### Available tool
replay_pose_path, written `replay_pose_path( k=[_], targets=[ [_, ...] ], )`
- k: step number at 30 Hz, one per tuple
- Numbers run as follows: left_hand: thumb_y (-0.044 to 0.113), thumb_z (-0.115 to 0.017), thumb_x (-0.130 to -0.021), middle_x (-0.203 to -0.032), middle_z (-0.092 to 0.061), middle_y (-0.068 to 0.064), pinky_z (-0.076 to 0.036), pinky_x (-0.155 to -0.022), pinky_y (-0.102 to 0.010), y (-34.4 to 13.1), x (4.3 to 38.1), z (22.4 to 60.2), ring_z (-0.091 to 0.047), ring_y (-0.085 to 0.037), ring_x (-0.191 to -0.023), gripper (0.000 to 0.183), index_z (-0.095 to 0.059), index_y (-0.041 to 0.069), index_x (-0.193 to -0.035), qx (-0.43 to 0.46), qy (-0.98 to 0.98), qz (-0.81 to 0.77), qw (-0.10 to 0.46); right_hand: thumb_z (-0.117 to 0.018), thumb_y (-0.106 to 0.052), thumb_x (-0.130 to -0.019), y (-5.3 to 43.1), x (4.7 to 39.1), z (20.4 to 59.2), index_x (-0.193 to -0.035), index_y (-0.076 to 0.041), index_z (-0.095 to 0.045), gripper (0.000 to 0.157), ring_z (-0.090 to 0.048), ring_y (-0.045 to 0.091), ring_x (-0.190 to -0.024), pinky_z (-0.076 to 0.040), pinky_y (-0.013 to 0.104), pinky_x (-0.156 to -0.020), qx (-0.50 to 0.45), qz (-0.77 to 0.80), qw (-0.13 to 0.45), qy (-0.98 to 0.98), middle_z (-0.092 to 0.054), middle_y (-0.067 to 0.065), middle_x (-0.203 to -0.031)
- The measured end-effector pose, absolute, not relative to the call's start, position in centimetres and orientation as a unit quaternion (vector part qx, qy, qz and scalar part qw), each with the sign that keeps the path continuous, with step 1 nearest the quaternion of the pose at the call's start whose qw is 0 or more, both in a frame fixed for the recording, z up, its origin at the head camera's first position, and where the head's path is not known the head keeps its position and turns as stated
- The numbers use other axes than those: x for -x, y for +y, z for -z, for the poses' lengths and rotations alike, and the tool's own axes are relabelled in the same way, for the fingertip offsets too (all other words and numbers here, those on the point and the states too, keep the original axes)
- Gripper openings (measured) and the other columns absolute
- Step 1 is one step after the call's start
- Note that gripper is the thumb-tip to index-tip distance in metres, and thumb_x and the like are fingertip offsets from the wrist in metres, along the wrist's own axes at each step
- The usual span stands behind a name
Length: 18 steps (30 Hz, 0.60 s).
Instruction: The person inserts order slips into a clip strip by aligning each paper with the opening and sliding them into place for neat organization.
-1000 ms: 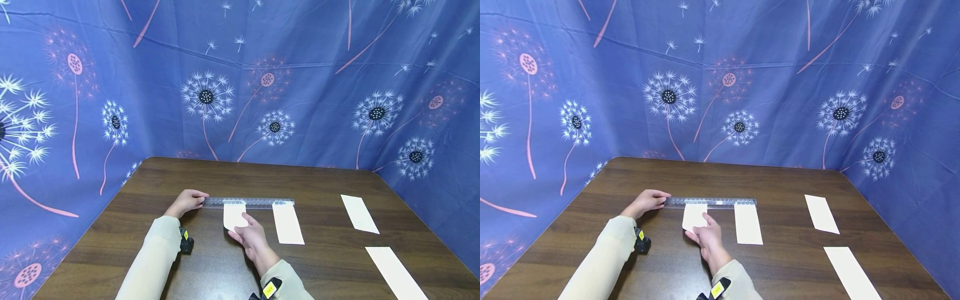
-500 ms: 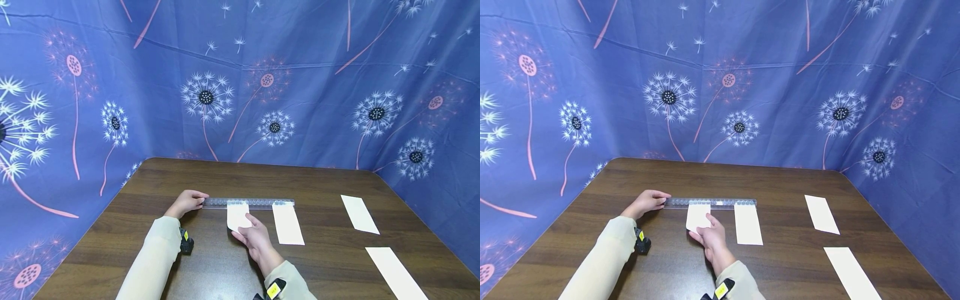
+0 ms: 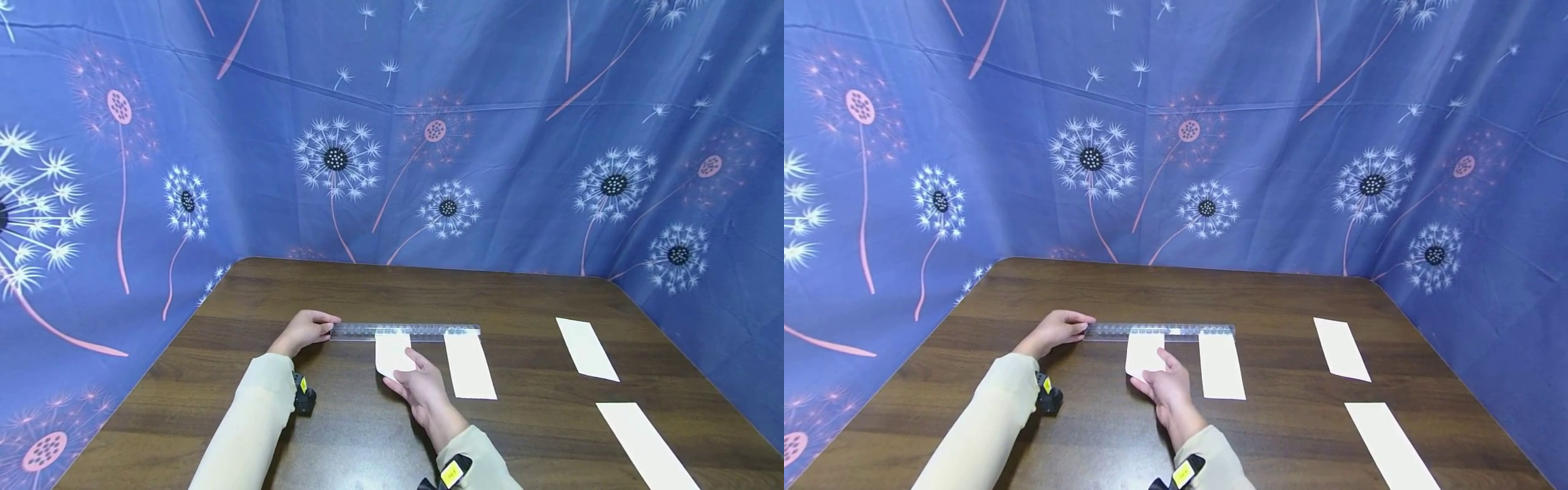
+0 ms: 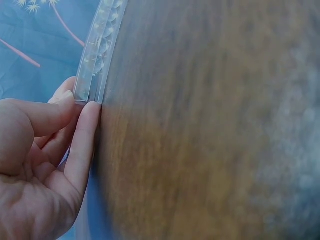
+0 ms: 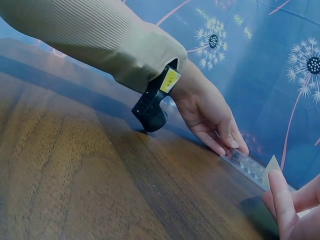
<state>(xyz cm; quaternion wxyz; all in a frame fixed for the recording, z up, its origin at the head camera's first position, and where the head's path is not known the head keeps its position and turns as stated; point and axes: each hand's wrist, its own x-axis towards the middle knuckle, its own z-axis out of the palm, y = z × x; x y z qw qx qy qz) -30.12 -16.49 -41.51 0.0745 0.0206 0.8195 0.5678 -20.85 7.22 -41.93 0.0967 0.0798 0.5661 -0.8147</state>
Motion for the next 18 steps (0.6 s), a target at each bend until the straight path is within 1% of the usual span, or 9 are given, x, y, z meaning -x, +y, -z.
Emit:
replay_pose_path(
  k=[3,6,9,12,18],
  targets=[
    [0.0,-0.056,-0.092,-0.115,-0.06,-0.019,-0.054,-0.076,-0.03,-16.6,30.0,41.6,-0.06,-0.021,-0.095,0.021,-0.067,-0.003,-0.109,-0.037,0.817,-0.57,0.075,-0.042,0.021,-0.084,7.5,20.8,41.9,-0.142,0.01,-0.021,0.062,-0.056,0.024,-0.094,-0.053,0.033,-0.08,-0.083,0.813,0.095,0.568,-0.032,0.031,-0.133],
    [0.0,-0.056,-0.092,-0.115,-0.06,-0.019,-0.054,-0.077,-0.031,-16.7,30.0,41.5,-0.06,-0.021,-0.096,0.021,-0.067,-0.003,-0.109,-0.036,0.817,-0.57,0.076,-0.042,0.02,-0.084,7.7,20.8,41.8,-0.142,0.01,-0.021,0.062,-0.056,0.025,-0.096,-0.053,0.033,-0.08,-0.087,0.811,0.096,0.571,-0.03,0.032,-0.135],
    [-0.001,-0.054,-0.092,-0.119,-0.058,-0.02,-0.053,-0.08,-0.031,-16.6,30.2,41.6,-0.058,-0.023,-0.101,0.022,-0.066,-0.004,-0.111,-0.016,0.817,-0.571,0.08,-0.042,0.021,-0.084,8.0,20.8,41.8,-0.143,0.009,-0.021,0.063,-0.055,0.027,-0.098,-0.053,0.032,-0.08,-0.088,0.81,0.096,0.572,-0.025,0.032,-0.14],
    [-0.002,-0.053,-0.093,-0.121,-0.057,-0.021,-0.053,-0.079,-0.031,-16.5,30.3,41.6,-0.058,-0.024,-0.102,0.023,-0.065,-0.005,-0.113,-0.008,0.818,-0.569,0.079,-0.041,0.021,-0.084,8.3,20.8,41.8,-0.143,0.009,-0.022,0.063,-0.054,0.028,-0.099,-0.053,0.032,-0.08,-0.088,0.809,0.097,0.573,-0.021,0.031,-0.143],
    [-0.001,-0.054,-0.093,-0.122,-0.056,-0.021,-0.054,-0.078,-0.031,-16.5,30.2,41.5,-0.058,-0.022,-0.101,0.023,-0.064,-0.005,-0.113,-0.011,0.822,-0.564,0.078,-0.042,0.021,-0.084,8.7,20.9,41.8,-0.142,0.01,-0.023,0.063,-0.056,0.024,-0.094,-0.053,0.032,-0.079,-0.089,0.804,0.093,0.581,-0.021,0.03,-0.143]
  ],
)
